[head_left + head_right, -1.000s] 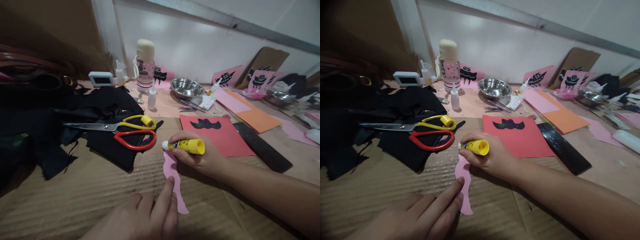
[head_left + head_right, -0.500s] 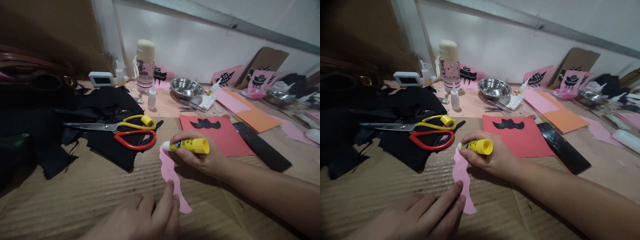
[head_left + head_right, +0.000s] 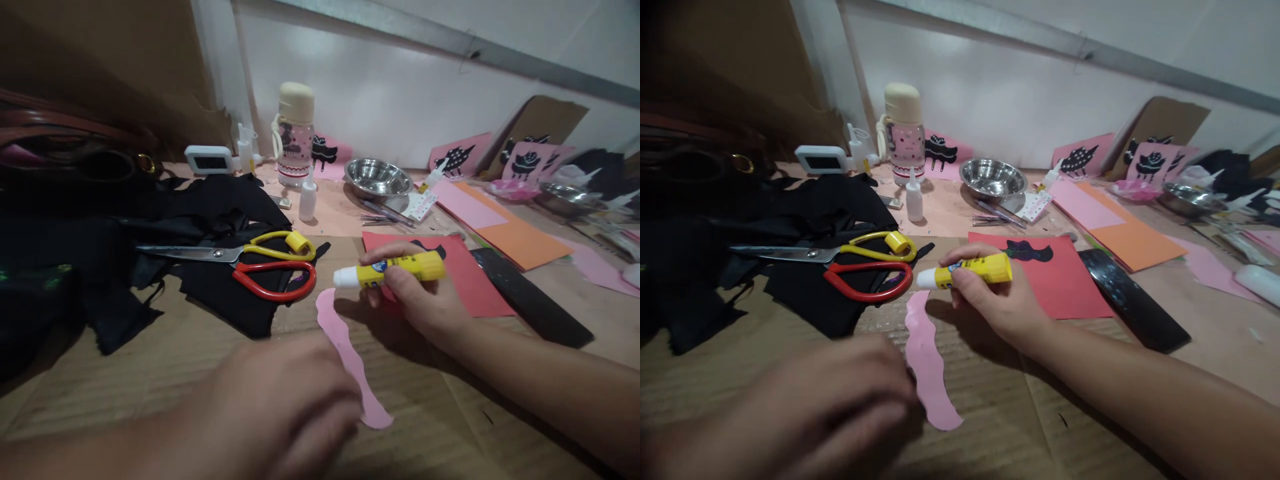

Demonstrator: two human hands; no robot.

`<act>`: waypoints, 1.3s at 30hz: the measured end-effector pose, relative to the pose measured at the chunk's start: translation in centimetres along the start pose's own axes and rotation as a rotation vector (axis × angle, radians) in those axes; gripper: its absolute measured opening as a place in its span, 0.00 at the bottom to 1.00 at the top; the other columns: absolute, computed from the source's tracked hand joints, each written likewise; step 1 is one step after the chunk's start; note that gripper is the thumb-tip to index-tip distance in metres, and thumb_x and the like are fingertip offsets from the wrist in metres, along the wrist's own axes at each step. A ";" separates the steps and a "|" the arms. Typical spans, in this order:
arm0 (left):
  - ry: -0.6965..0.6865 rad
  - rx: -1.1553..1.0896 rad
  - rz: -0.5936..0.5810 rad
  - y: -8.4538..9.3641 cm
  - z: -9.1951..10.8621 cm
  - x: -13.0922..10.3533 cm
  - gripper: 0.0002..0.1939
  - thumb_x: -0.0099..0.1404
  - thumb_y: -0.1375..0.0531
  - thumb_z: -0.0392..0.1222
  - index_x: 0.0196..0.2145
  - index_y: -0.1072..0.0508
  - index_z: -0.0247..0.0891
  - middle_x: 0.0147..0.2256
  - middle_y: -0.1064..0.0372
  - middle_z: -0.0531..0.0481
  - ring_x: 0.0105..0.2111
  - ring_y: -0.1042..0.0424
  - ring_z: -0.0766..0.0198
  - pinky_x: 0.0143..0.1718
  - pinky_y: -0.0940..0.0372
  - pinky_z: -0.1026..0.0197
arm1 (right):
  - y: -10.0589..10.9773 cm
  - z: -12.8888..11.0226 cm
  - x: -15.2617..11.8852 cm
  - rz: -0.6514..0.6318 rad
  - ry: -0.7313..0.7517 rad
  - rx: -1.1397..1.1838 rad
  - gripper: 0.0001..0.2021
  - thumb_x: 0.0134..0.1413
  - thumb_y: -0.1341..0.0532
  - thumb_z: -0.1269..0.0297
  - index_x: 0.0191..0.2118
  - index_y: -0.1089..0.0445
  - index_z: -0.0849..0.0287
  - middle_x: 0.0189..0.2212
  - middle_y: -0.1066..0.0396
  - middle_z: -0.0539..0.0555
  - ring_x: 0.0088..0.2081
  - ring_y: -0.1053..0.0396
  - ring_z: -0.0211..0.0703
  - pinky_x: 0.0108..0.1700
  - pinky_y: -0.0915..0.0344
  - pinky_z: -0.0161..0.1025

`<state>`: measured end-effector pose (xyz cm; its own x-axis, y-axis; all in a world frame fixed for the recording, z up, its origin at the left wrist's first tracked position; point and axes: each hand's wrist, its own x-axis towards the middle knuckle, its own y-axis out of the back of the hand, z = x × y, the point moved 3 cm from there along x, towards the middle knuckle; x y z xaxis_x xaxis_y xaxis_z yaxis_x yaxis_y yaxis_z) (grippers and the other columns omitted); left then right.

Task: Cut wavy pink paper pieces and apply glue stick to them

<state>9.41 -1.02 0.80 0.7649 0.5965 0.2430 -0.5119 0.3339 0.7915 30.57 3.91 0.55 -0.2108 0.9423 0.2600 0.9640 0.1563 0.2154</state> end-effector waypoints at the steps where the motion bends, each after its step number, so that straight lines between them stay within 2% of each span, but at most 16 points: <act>1: 0.152 -0.232 0.075 0.8 -0.8 0.6 0.12 0.74 0.44 0.37 0.38 0.20 0.44 0.37 0.19 0.56 0.34 0.22 0.68 0.35 0.30 0.70 | 0.0 -0.2 -0.2 0.001 0.029 0.002 0.12 0.66 0.35 0.49 0.46 0.26 0.49 0.27 0.25 0.49 0.29 0.25 0.45 0.31 0.27 0.41; 4: 0.515 -0.648 0.227 2.0 -2.7 1.8 0.08 0.71 0.38 0.43 0.36 0.19 0.40 0.32 0.19 0.54 0.33 0.21 0.64 0.34 0.30 0.67 | -0.1 -1.0 -1.1 -0.042 0.077 -0.007 0.15 0.66 0.35 0.45 0.51 0.27 0.47 0.37 0.21 0.53 0.36 0.20 0.49 0.39 0.22 0.46; 6: 0.606 -0.773 0.230 2.0 -3.4 2.1 0.08 0.69 0.36 0.46 0.39 0.18 0.40 0.35 0.18 0.52 0.35 0.21 0.62 0.36 0.30 0.65 | -0.3 -1.5 -1.6 -0.075 0.096 0.002 0.13 0.67 0.36 0.47 0.51 0.27 0.45 0.38 0.20 0.53 0.37 0.20 0.49 0.39 0.21 0.46; 10: 0.595 -0.817 0.198 1.6 -3.6 2.0 0.09 0.67 0.34 0.46 0.41 0.17 0.41 0.38 0.18 0.52 0.37 0.22 0.62 0.39 0.31 0.64 | -0.6 -1.8 -2.0 -0.108 0.126 0.004 0.11 0.67 0.35 0.51 0.52 0.26 0.43 0.40 0.19 0.54 0.37 0.18 0.50 0.38 0.19 0.45; 16: 0.652 -0.822 0.175 1.4 -4.1 1.8 0.14 0.65 0.33 0.52 0.41 0.19 0.39 0.33 0.21 0.53 0.26 0.31 0.67 0.25 0.42 0.68 | -1.0 -1.6 -2.4 -0.193 0.180 0.036 0.14 0.70 0.36 0.54 0.58 0.27 0.42 0.50 0.21 0.55 0.41 0.18 0.46 0.43 0.19 0.41; 20: 0.668 -0.878 0.171 1.5 -4.1 1.9 0.13 0.66 0.34 0.52 0.37 0.22 0.38 0.27 0.28 0.56 0.24 0.37 0.70 0.23 0.45 0.69 | -0.9 -1.7 -2.5 -0.223 0.237 -0.014 0.14 0.71 0.37 0.57 0.59 0.28 0.43 0.53 0.22 0.57 0.43 0.17 0.47 0.45 0.19 0.42; 23: 0.654 -0.931 0.142 1.3 -3.8 2.0 0.14 0.69 0.36 0.52 0.36 0.27 0.38 0.25 0.33 0.58 0.23 0.39 0.70 0.22 0.46 0.69 | -1.0 -1.8 -2.4 -0.223 0.249 -0.039 0.13 0.71 0.37 0.57 0.58 0.27 0.45 0.52 0.21 0.57 0.43 0.17 0.47 0.45 0.19 0.43; 25: 0.596 -0.912 0.128 1.2 -3.5 1.9 0.12 0.71 0.39 0.50 0.35 0.30 0.39 0.25 0.34 0.58 0.23 0.38 0.69 0.22 0.44 0.69 | -1.0 -1.8 -2.3 -0.181 0.247 -0.036 0.13 0.71 0.37 0.57 0.57 0.27 0.43 0.48 0.20 0.54 0.41 0.18 0.45 0.44 0.20 0.41; 27: 0.461 -0.745 0.111 1.1 -2.9 1.7 0.10 0.74 0.44 0.45 0.35 0.30 0.39 0.28 0.31 0.55 0.27 0.33 0.66 0.27 0.37 0.66 | -1.0 -1.7 -2.1 -0.128 0.208 -0.012 0.12 0.71 0.37 0.56 0.57 0.27 0.41 0.42 0.20 0.51 0.40 0.20 0.44 0.42 0.21 0.40; 29: 0.247 -0.435 0.066 0.9 -1.9 1.3 0.11 0.76 0.48 0.40 0.37 0.28 0.38 0.35 0.26 0.50 0.35 0.27 0.63 0.38 0.31 0.62 | -0.9 -1.4 -1.8 -0.094 0.144 0.008 0.11 0.70 0.37 0.53 0.54 0.26 0.43 0.38 0.20 0.51 0.39 0.21 0.45 0.40 0.22 0.41; 31: 0.008 -0.103 -0.004 0.5 -0.6 0.5 0.12 0.77 0.49 0.37 0.41 0.26 0.37 0.40 0.24 0.46 0.40 0.26 0.60 0.45 0.30 0.58 | -0.8 -1.2 -1.5 -0.055 0.093 -0.002 0.12 0.69 0.36 0.50 0.51 0.25 0.46 0.37 0.21 0.52 0.36 0.21 0.47 0.38 0.23 0.42; 33: -0.165 0.158 -0.072 0.1 0.6 -0.4 0.10 0.76 0.47 0.37 0.43 0.25 0.36 0.41 0.23 0.44 0.40 0.25 0.58 0.44 0.29 0.58 | -0.8 -1.1 -1.3 -0.024 0.072 -0.023 0.11 0.67 0.35 0.51 0.49 0.25 0.49 0.36 0.21 0.54 0.34 0.22 0.47 0.36 0.24 0.42; 35: -0.227 0.346 -0.106 -0.1 1.4 -1.2 0.10 0.76 0.46 0.35 0.45 0.24 0.36 0.40 0.22 0.45 0.38 0.24 0.58 0.40 0.28 0.59 | -0.8 -0.9 -1.1 -0.016 0.063 -0.048 0.09 0.66 0.35 0.56 0.47 0.26 0.50 0.36 0.22 0.53 0.32 0.23 0.44 0.34 0.24 0.40; 37: -0.236 0.506 -0.070 -0.1 1.8 -1.6 0.14 0.74 0.48 0.32 0.50 0.24 0.34 0.41 0.21 0.45 0.32 0.23 0.58 0.33 0.28 0.59 | -1.0 -0.8 -1.0 -0.028 0.056 -0.086 0.06 0.63 0.35 0.62 0.45 0.27 0.52 0.35 0.23 0.52 0.30 0.25 0.42 0.31 0.25 0.37; 39: -0.234 0.679 -0.011 -0.1 1.9 -1.8 0.19 0.73 0.50 0.32 0.55 0.25 0.30 0.46 0.20 0.39 0.30 0.22 0.55 0.28 0.28 0.56 | -1.2 -0.7 -0.8 -0.033 0.051 -0.134 0.06 0.61 0.35 0.65 0.43 0.28 0.53 0.34 0.24 0.51 0.28 0.26 0.40 0.30 0.26 0.35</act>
<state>8.86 -3.48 1.36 0.8714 0.3982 0.2864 -0.2052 -0.2344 0.9502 29.46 2.71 0.73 -0.2535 0.9203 0.2979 0.9269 0.1429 0.3471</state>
